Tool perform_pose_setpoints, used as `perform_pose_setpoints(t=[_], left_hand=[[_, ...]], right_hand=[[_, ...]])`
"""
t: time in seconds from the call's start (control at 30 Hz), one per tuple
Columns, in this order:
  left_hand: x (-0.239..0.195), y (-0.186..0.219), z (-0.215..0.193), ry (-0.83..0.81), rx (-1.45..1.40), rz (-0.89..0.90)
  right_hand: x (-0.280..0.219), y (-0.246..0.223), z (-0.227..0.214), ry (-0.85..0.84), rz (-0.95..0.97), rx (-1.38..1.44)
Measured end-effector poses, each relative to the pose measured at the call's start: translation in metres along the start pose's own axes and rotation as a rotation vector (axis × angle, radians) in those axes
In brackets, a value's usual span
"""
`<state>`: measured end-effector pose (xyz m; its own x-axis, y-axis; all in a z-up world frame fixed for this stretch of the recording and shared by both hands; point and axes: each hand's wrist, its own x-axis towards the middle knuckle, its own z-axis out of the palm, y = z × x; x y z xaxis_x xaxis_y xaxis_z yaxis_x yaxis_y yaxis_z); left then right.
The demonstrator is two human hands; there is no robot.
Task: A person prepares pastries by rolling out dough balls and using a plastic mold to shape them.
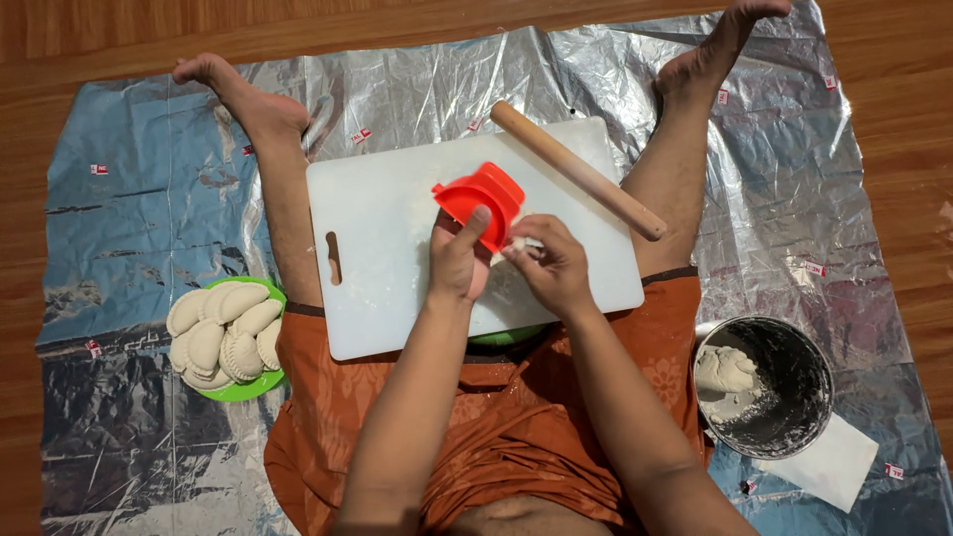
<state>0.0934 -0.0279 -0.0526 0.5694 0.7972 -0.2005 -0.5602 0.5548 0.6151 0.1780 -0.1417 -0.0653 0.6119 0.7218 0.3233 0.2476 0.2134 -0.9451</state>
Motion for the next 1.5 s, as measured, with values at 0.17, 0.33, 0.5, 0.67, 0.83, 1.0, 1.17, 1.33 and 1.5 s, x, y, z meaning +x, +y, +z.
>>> perform_pose_setpoints(t=[0.17,0.33,0.5,0.67,0.83,1.0,1.17,1.33,1.5], left_hand=[[0.017,-0.008,-0.022,0.052,0.012,0.058],[0.002,0.000,-0.019,-0.003,0.140,0.008],[-0.042,0.017,0.021,0.011,0.549,-0.008],[-0.037,0.036,0.012,0.052,0.944,-0.028],[-0.013,0.051,-0.053,-0.401,0.299,-0.054],[-0.042,0.061,-0.037,0.217,1.158,0.626],[-0.066,0.072,0.003,-0.305,1.708,0.665],[-0.070,0.105,0.011,-0.812,2.146,0.688],[-0.062,0.104,-0.023,-1.037,2.228,0.881]], right_hand=[[-0.001,0.004,-0.017,-0.029,0.062,-0.295],[-0.001,-0.010,-0.025,0.024,-0.241,-0.556],[-0.005,-0.032,0.009,0.132,0.233,-0.026],[-0.014,-0.037,0.016,0.127,0.189,-0.126],[-0.011,-0.015,-0.002,0.241,0.435,0.142],[0.001,-0.019,-0.003,0.298,0.616,0.282],[-0.004,-0.021,0.013,0.220,0.612,0.285],[0.003,-0.017,0.008,0.107,0.625,0.245],[0.014,-0.024,0.027,-0.092,0.688,0.258]])
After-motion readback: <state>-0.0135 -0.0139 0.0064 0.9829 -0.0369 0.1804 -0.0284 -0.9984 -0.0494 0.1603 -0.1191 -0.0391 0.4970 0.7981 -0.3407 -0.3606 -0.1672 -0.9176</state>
